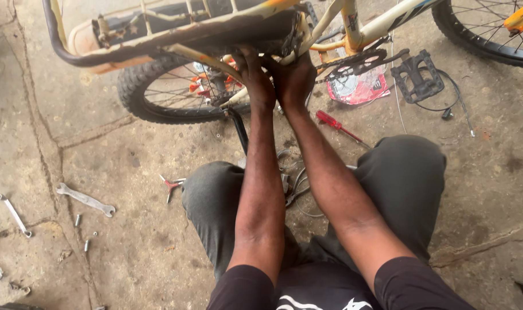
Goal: The person is repairing a bicycle while sitting on the floor. They use a wrench to tighten bolts on the rear wheel and chain area, then use a screwdriver to adjust the brake cable and handlebar components.
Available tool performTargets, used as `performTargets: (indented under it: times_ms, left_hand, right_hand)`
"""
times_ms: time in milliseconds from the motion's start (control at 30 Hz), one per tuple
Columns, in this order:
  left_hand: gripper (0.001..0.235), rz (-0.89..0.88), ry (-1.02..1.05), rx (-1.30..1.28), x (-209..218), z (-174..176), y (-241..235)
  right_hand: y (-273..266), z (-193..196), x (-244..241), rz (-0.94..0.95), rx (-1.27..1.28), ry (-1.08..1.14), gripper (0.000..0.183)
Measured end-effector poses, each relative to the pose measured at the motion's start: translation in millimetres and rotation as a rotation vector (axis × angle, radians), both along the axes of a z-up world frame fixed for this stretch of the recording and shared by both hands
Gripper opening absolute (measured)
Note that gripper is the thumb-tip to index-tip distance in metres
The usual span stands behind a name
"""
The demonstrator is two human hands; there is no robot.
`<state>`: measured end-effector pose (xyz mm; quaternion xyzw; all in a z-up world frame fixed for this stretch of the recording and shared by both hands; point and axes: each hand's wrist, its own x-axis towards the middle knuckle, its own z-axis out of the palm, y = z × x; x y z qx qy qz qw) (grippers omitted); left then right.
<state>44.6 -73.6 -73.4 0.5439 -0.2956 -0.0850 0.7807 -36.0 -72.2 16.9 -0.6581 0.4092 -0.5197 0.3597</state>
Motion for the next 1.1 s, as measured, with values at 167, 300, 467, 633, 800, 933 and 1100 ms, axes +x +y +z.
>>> performTargets:
  times_ms: [167, 300, 467, 633, 800, 933, 1100]
  left_hand:
    - [0.073, -0.116, 0.339, -0.052, 5, -11, -6]
    - [0.081, -0.253, 0.55, -0.201, 6, -14, -4]
    - [0.082, -0.23, 0.394, -0.218, 25, -63, -27]
    - [0.08, -0.262, 0.391, -0.195, 42, -81, -27]
    - [0.078, -0.071, 0.11, 0.126, 3, -29, 8]
    - [0.071, 0.03, -0.036, 0.033, -44, -8, 27]
    - [0.054, 0.145, -0.178, 0.027, -60, -10, 35]
  right_hand:
    - [-2, -1, -6, 0.144, 0.128, -0.045, 0.039]
    - [-2, -6, -25, 0.354, 0.095, -0.166, 0.037]
    - [-11, -51, -39, 0.297, 0.054, 0.045, 0.023]
    - [-6, -99, -61, 0.377, -0.153, 0.257, 0.018]
    - [3, -127, -127, 0.597, 0.176, 0.769, 0.031]
    - [-22, -225, -202, 0.584, -0.066, 0.849, 0.025]
    - [-54, -322, -288, 0.3, 0.383, 1.075, 0.028]
